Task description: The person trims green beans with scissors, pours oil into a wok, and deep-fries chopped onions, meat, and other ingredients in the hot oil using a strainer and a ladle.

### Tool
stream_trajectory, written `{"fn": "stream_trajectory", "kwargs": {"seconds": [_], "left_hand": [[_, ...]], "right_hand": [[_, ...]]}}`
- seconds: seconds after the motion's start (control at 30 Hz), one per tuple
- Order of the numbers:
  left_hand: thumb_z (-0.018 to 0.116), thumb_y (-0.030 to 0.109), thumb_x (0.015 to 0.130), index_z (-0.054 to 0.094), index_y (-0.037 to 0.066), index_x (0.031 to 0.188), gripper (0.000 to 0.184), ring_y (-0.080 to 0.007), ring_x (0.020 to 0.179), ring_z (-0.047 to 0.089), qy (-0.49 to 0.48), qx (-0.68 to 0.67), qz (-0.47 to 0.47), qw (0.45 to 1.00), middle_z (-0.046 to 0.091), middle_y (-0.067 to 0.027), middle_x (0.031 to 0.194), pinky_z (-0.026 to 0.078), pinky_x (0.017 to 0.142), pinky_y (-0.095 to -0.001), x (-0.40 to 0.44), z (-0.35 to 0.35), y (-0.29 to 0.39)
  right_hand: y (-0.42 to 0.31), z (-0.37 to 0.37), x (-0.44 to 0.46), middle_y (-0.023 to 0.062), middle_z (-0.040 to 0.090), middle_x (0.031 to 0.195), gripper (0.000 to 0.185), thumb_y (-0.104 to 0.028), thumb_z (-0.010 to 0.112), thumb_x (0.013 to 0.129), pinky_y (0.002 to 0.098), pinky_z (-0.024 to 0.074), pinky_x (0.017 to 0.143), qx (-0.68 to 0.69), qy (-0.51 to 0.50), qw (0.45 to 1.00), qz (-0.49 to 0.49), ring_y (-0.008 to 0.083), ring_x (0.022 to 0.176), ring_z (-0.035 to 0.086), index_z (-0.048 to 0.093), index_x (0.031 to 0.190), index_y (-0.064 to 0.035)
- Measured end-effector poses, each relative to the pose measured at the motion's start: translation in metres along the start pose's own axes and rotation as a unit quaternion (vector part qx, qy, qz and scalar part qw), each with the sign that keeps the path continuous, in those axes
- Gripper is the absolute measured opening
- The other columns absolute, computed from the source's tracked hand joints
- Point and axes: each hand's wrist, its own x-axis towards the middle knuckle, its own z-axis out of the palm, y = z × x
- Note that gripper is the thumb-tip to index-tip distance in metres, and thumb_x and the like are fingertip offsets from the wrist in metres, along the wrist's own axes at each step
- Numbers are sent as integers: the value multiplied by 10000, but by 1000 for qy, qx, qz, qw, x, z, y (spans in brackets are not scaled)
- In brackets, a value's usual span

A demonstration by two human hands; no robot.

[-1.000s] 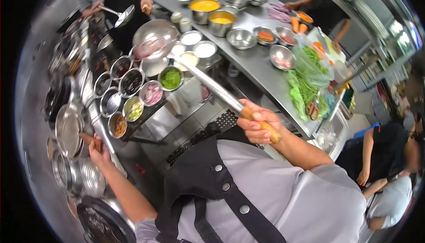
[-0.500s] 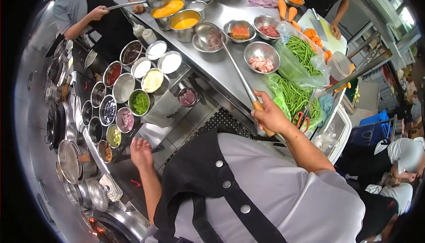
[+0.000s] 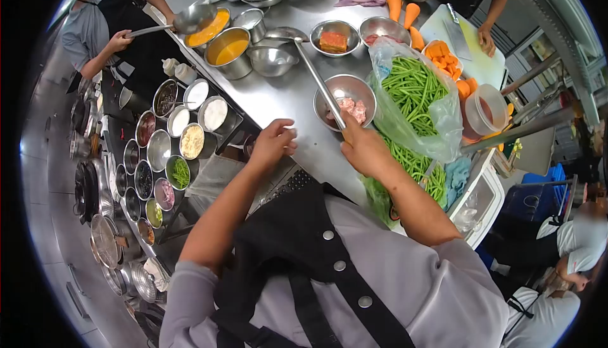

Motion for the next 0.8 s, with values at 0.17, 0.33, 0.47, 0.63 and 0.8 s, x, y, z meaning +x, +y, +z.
{"fn": "stream_trajectory", "kwargs": {"seconds": [0.17,0.33,0.47,0.63,0.8], "left_hand": [[651,257,933,511,38,1302,452,-173,768,634,-10,24,-81,996,602,-78,987,547,669,-310,47,51,17],[610,273,952,507,43,1273,408,-214,772,627,29,-129,-81,988,575,-93,1015,543,660,-336,60,35,8],[571,243,979,392,-51,1293,466,-309,851,607,177,-317,-36,931,502,-199,1133,571,654,-375,84,-8,16],[568,245,993,337,-39,1364,521,-390,1117,568,69,-412,-6,909,466,-234,1305,556,927,-474,138,-28,29],[569,208,985,308,30,1481,588,-348,1205,554,-23,-248,30,968,470,-114,1375,525,955,-467,158,8,73]], "right_hand": [[6,-14,27,260,662,898,644,-109,592,868,515,518,704,85,9,995,48,431,802,653,338,1459,-73],[16,-23,13,55,576,864,627,42,542,903,251,457,436,559,-37,826,57,104,542,523,333,1468,-132],[29,-31,-13,99,537,821,579,-9,550,914,245,393,400,724,-104,681,11,125,468,471,356,1443,-140],[34,-40,-39,79,462,734,608,-117,591,928,251,365,367,812,-119,571,1,126,412,419,339,1476,-189],[49,-50,-58,79,451,749,580,-132,585,943,257,360,375,838,-75,540,-20,125,418,399,356,1468,-221]]}}
